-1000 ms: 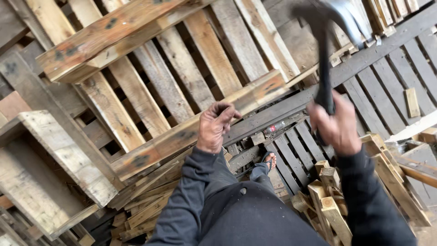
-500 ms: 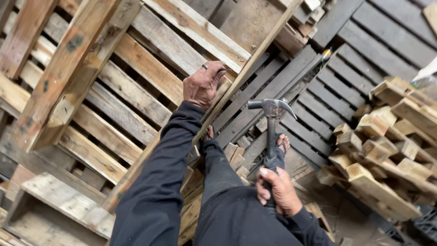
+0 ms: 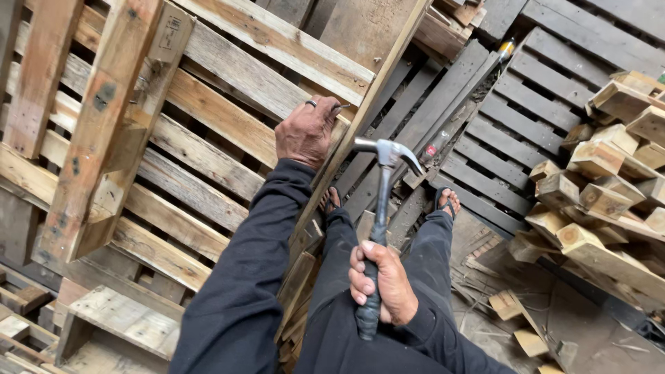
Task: The person assembles a wooden pallet by positioning planks and hammering nails to secure them. They repeatedly place planks, align them, and drive nails with a hammer, occasionally retrieving additional nails from a nearby container.
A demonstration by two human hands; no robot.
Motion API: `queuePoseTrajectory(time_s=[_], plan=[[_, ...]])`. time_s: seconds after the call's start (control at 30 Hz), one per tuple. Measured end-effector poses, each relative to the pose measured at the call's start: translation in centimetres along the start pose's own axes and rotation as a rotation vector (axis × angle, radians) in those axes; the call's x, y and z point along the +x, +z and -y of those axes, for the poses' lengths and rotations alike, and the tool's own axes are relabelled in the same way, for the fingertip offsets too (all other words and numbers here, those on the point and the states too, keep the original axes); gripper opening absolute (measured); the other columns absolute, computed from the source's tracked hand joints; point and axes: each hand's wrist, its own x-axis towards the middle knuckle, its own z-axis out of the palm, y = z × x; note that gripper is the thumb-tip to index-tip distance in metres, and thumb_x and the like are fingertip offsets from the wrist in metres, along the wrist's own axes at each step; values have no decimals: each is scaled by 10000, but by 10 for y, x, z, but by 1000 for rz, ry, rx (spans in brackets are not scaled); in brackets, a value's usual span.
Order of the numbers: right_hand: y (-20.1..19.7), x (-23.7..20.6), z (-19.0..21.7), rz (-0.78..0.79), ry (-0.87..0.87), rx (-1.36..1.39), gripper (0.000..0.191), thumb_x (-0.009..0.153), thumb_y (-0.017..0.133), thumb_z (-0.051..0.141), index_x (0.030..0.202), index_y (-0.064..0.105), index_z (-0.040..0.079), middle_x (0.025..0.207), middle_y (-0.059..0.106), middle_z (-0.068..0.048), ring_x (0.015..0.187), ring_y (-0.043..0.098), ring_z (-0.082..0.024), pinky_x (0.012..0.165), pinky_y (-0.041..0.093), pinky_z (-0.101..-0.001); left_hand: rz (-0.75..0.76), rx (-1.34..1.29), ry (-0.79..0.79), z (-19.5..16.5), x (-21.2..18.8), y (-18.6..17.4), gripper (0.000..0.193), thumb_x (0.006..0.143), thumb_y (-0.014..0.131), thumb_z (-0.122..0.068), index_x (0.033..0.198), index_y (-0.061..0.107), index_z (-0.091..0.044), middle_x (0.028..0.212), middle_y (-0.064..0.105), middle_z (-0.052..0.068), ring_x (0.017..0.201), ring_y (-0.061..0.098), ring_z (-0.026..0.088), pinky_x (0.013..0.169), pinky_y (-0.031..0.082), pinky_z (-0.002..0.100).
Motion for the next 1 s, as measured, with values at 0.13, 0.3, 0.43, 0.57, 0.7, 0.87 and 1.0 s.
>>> queuePoseTrajectory(time_s=[0.13, 0.3, 0.43, 0.57, 0.7, 0.87, 1.0], plan=[[-9, 12, -14, 24, -15, 19, 253, 990, 557, 279, 868, 499, 65, 724, 480, -29, 427, 427, -89, 376, 417, -291, -78, 20, 26, 9, 3, 6, 82, 1017, 611, -298, 1075, 659, -266, 677, 567, -27, 657, 598, 161, 506, 500, 363], [-36, 47, -8, 131, 50, -37, 310, 986, 561, 335, 852, 497, 62, 680, 472, -33, 412, 428, -116, 351, 407, -321, 26, -37, 2, 12, 20, -2, 93, 1039, 574, -257, 995, 652, -233, 716, 620, -1, 611, 613, 154, 511, 547, 301], [-71, 60, 23, -120, 21, -307, 311, 888, 606, 374, 841, 497, 86, 614, 478, -91, 355, 414, -211, 315, 362, -387, -36, -68, 15, 14, 25, -4, 236, 932, 676, -367, 1029, 616, -161, 834, 668, 39, 674, 658, 192, 560, 577, 328], [-89, 31, 49, -314, -134, -551, 279, 882, 676, 272, 916, 495, 62, 560, 424, -148, 339, 408, -247, 320, 343, -383, -59, -169, -53, 20, 30, -2, 204, 1011, 646, -278, 1193, 616, -191, 1047, 680, 89, 767, 700, 202, 686, 620, 321], [-73, -27, 63, -228, -333, -832, 416, 887, 648, 235, 1302, 625, 229, 566, 486, -75, 383, 481, -191, 353, 443, -361, -404, -359, -95, 19, 25, -1, 207, 941, 671, -167, 1138, 702, -113, 1144, 719, 113, 931, 712, 248, 846, 588, 346], [-30, -58, 68, -277, -381, -1005, 261, 964, 638, 223, 1069, 591, -12, 570, 548, -55, 450, 525, -151, 438, 467, -304, -390, -780, -375, -1, -15, -15, 124, 994, 753, -173, 1055, 732, -67, 890, 705, 34, 803, 644, 151, 720, 567, 297], [-11, -43, 73, -182, -476, -1132, 222, 924, 646, 181, 1110, 638, 60, 605, 537, 6, 481, 492, -91, 468, 441, -251, -356, -809, -377, -8, -29, -14, 160, 975, 772, -191, 1071, 745, -65, 853, 731, 32, 722, 642, 115, 620, 544, 290]])
